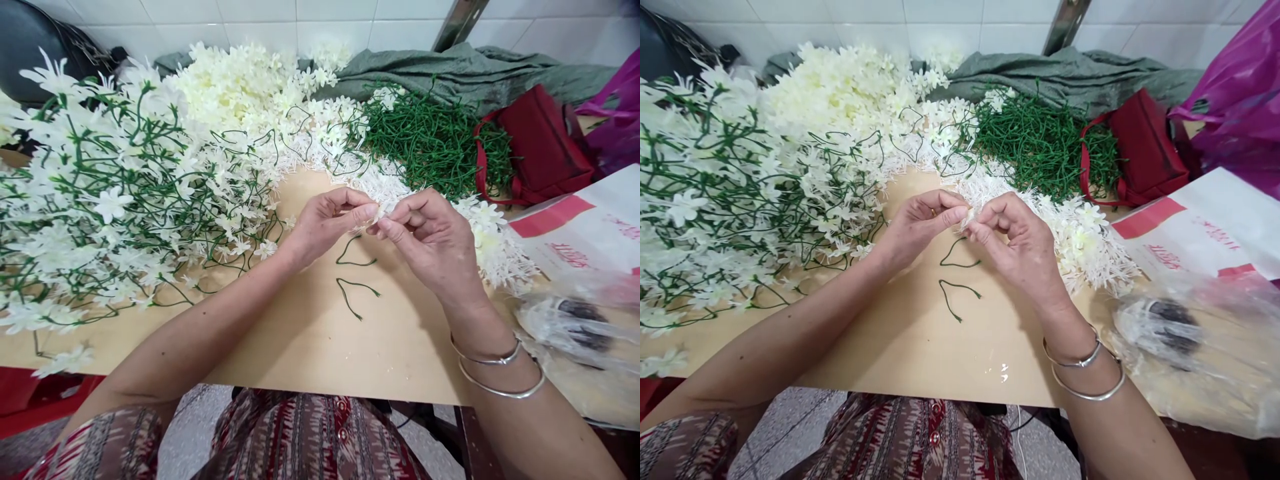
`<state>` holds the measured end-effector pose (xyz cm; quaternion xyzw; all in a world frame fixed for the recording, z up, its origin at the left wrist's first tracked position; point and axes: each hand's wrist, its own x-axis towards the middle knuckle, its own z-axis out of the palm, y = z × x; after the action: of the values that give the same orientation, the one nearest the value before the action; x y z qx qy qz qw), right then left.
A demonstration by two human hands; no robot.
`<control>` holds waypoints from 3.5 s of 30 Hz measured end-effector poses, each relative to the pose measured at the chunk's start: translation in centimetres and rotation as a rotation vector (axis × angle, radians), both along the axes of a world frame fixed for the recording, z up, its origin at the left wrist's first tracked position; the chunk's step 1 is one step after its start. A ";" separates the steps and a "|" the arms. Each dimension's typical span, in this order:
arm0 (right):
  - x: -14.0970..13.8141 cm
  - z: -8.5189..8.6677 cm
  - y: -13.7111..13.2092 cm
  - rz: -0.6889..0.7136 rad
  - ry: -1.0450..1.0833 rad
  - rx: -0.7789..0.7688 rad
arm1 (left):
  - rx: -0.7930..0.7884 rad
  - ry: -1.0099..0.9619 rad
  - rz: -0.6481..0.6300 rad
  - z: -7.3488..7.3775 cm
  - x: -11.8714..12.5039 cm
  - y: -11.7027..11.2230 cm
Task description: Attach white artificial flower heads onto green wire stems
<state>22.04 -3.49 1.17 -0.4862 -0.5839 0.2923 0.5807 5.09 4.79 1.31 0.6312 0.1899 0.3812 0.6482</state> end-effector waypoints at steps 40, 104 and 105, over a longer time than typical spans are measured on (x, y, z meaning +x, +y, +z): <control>-1.0 -0.1 -0.3 -0.116 0.045 -0.097 | 0.408 0.213 0.267 -1.8 0.1 0.2; 1.9 -1.5 0.9 0.016 0.258 -0.202 | 0.678 0.559 0.202 -0.5 -0.9 -0.5; 2.2 -1.4 0.9 -0.017 0.245 -0.184 | 0.755 0.587 0.153 -0.5 -1.0 -0.5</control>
<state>24.23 -2.56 -0.28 -0.5031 -0.4751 0.3970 0.6030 4.07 4.25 0.83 0.8874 0.2590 0.2760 0.2632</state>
